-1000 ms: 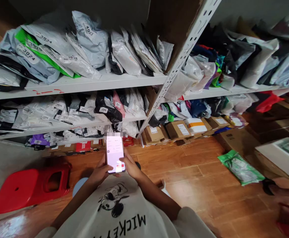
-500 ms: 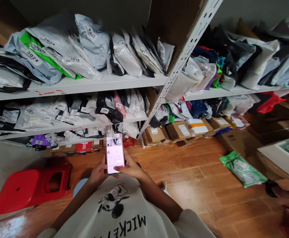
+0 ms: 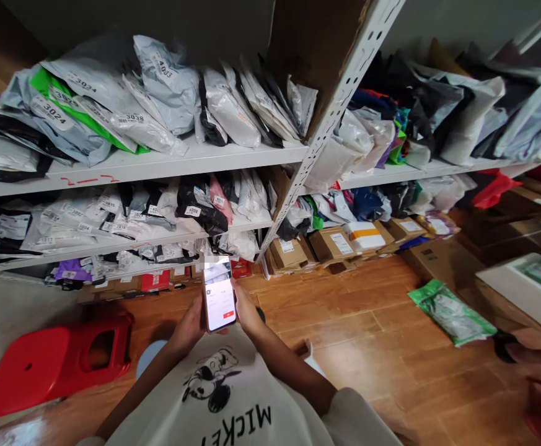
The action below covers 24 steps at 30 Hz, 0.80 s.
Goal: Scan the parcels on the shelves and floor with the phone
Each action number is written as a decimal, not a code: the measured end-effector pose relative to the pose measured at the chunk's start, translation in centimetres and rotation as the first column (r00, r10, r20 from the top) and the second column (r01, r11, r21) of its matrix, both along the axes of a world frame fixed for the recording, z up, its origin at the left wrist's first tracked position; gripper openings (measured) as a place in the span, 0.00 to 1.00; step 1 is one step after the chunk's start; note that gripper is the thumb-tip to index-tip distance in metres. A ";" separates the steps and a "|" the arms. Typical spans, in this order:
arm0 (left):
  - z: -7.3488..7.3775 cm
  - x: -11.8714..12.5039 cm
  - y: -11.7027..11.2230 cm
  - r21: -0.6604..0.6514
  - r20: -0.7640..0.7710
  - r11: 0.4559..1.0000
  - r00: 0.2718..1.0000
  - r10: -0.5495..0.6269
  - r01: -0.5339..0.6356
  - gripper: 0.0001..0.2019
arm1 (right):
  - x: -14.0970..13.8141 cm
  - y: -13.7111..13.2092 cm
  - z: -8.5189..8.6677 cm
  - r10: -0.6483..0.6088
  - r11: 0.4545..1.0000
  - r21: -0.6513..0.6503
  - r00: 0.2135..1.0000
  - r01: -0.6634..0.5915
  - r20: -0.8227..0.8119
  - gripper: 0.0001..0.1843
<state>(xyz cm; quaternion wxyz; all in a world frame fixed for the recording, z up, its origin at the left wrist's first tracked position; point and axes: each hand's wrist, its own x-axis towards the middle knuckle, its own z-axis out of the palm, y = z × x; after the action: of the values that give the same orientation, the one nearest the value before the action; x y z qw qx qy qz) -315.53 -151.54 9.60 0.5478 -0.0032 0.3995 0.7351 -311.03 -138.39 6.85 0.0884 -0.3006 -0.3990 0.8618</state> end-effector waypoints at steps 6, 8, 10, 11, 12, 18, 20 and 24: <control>0.0 0.2 0.9 -0.222 -0.675 0.975 0.724 -0.143 -0.014 0.28 | -0.2 0.9 0.9 0.025 0.980 -0.190 0.984 -0.059 -0.176 0.27; 0.7 0.2 1.9 -0.239 -0.850 0.970 0.475 -0.228 0.038 0.25 | 0.1 1.8 1.4 0.038 0.972 -0.216 0.971 -0.090 -0.236 0.31; 1.3 0.0 3.1 -0.259 -0.936 0.962 0.224 -0.272 0.085 0.24 | 0.6 2.8 1.6 0.017 0.968 -0.235 0.959 -0.087 -0.282 0.34; 1.6 0.0 3.8 -0.255 -0.948 0.962 0.170 -0.268 0.094 0.25 | 0.8 3.3 1.5 -0.005 0.968 -0.240 0.957 -0.068 -0.290 0.35; 1.7 -0.1 4.6 -0.245 -0.953 0.964 0.156 -0.258 0.098 0.25 | 1.0 3.8 1.4 -0.023 0.969 -0.243 0.956 -0.050 -0.292 0.35; -0.2 -0.7 9.9 -0.298 -0.838 0.952 0.497 -0.224 -0.074 0.24 | 1.3 7.7 -0.4 -0.104 0.982 -0.180 0.971 0.065 -0.216 0.38; -1.0 -2.0 12.3 -0.366 -0.812 0.924 0.522 -0.260 -0.109 0.26 | 1.2 9.7 -0.8 -0.129 0.981 -0.166 0.976 0.099 -0.174 0.40; -2.2 -8.1 17.3 -0.420 -0.901 0.852 0.251 -0.353 -0.313 0.25 | 1.7 15.2 -1.5 -0.171 0.969 -0.197 0.981 0.151 -0.090 0.37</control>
<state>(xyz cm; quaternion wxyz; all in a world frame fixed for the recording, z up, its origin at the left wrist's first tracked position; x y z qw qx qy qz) -323.64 -134.20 7.36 0.1713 0.3037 0.8318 0.4319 -309.32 -123.23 5.38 0.1502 -0.2929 -0.2843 0.9005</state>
